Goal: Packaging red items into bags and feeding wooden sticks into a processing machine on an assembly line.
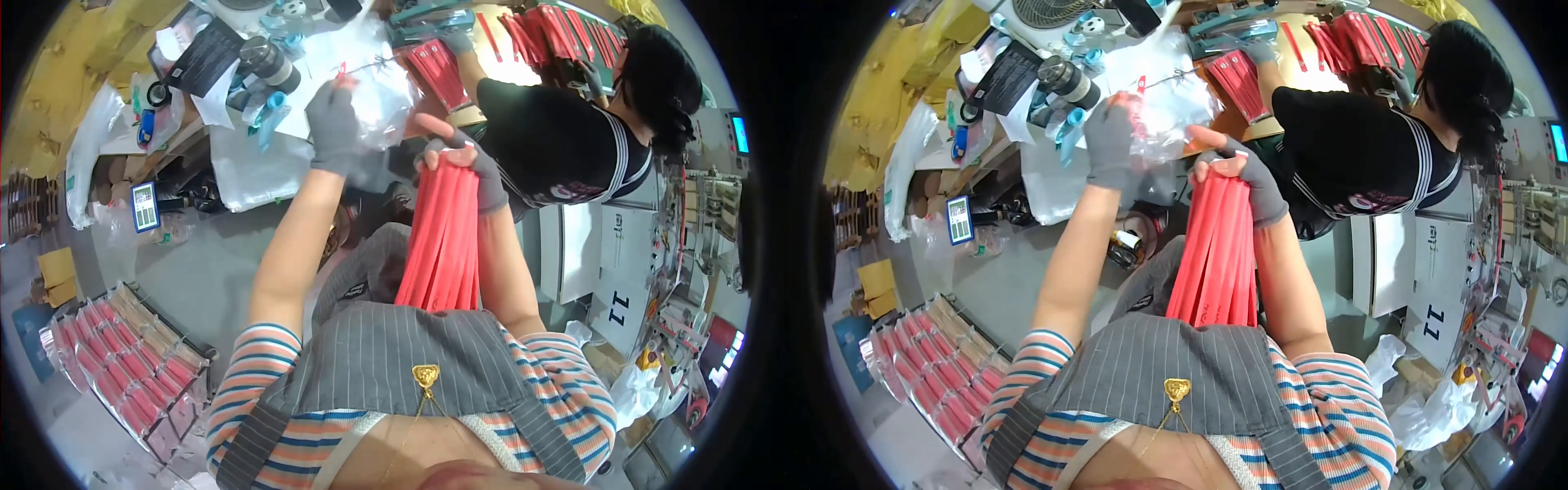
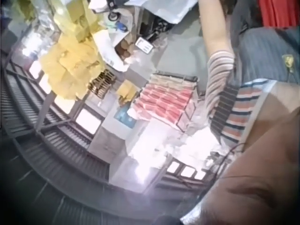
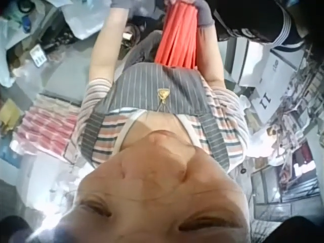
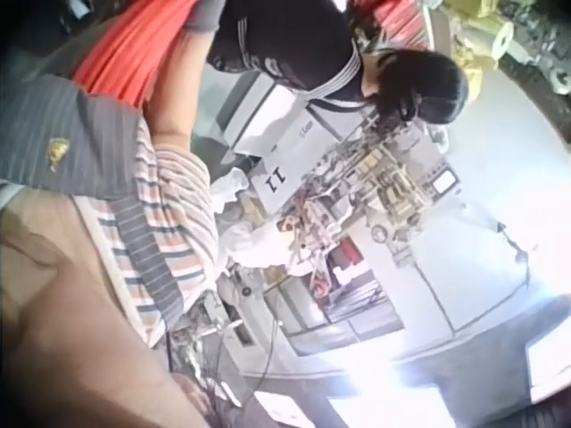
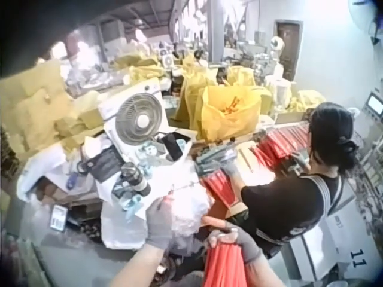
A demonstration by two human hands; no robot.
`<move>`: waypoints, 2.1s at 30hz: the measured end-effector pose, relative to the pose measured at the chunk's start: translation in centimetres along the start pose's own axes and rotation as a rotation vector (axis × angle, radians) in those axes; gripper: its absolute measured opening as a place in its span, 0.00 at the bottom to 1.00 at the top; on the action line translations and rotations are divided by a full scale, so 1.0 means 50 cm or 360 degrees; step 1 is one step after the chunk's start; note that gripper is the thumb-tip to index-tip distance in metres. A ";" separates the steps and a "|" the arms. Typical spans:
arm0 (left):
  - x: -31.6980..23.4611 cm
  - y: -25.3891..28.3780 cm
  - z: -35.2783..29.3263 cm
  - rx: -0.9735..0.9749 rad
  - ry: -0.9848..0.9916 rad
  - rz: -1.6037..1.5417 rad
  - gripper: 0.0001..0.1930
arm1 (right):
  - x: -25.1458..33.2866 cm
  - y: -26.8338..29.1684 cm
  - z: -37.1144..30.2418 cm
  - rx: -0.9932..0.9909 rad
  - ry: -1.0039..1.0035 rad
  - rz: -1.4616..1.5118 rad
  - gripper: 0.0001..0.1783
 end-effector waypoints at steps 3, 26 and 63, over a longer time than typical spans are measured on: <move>-0.127 -0.099 -0.152 0.0679 -0.0293 -0.0147 0.06 | -0.030 0.006 0.009 -0.0037 -0.0069 -0.0173 0.30; -0.243 0.215 -0.195 -0.0059 -0.1112 0.1562 0.10 | 0.001 -0.299 -0.081 -0.0120 0.1288 -0.3085 0.10; 0.211 -0.314 0.265 0.1061 0.0535 -0.0030 0.14 | 0.382 0.176 0.535 -0.0096 0.0523 -0.3541 0.11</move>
Point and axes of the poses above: each hand's wrist, its own z-axis towards the middle knuckle, its own y-axis out of the back of the hand, x = y × z, the point moved 7 cm from there along z, towards the middle knuckle, and after that the axes turned 9 degrees about z, right-handed, at the moved point
